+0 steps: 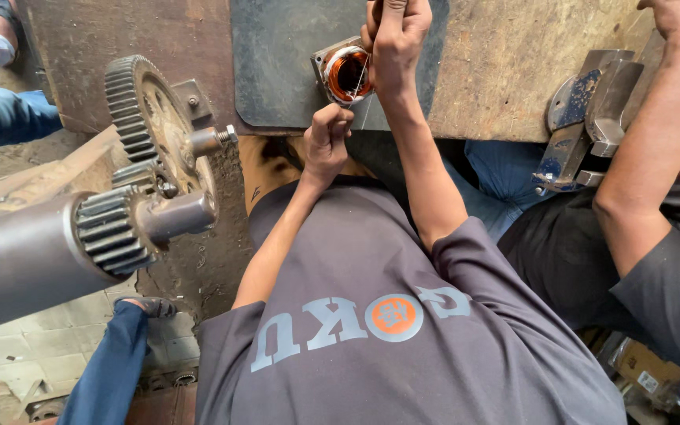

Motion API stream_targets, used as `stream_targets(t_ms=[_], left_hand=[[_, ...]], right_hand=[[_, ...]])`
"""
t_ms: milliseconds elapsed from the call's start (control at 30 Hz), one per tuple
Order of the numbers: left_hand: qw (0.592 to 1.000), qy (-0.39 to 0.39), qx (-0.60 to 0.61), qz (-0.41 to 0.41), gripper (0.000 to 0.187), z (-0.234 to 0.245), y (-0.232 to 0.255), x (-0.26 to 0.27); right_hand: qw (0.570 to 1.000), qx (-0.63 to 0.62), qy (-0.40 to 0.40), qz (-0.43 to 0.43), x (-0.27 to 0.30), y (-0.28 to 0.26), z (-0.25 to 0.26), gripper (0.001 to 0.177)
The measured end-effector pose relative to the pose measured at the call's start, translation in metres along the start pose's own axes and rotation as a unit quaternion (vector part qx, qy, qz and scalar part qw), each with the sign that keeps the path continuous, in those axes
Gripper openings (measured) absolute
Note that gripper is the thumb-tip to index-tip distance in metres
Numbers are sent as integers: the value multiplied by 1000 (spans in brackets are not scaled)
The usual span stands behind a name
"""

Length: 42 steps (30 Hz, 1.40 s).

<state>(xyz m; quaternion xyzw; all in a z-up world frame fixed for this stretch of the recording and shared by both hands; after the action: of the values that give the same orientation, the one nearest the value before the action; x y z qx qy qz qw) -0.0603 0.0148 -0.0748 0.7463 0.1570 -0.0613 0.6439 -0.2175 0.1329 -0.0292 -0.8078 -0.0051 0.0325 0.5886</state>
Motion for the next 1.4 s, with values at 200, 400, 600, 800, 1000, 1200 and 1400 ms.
stream_targets(t_ms=[200,400,600,800,1000,1200,1400], left_hand=[[1000,-8,-14,5,17,4,-1,-8],[998,-17,46,34,12,2,2,-7],[997,-19,66,43,10,2,3,-15],[995,-41,85,36,8,1,11,-21],[947,-17,275,165,12,-4,21,-3],[944,15,259,204,12,-4,48,-14],[966,-108,-218,-83,15,9,127,-52]], right_hand=[[960,242,-44,133,-2,-50,-28,29],[734,586,-274,206,67,-132,-80,9],[589,719,-349,121,87,-113,-79,15],[885,362,-181,-228,81,-55,-16,20],[928,-88,-20,-362,133,2,1,26],[957,-106,17,-270,144,3,-11,32],[985,126,37,-111,146,-13,-12,25]])
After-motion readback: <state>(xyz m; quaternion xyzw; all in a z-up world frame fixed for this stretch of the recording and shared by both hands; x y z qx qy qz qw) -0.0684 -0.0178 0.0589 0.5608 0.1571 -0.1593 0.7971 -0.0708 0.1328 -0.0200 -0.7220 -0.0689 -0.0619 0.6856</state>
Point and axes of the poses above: each hand's wrist, its own x-axis away from the middle knuckle, its own z-axis out of the back of the hand, y = z × x, the point moved 8 cm from there along -x, towards the middle knuckle, and after that the axes turned 6 degrees about -z, right-handed, at the moved point
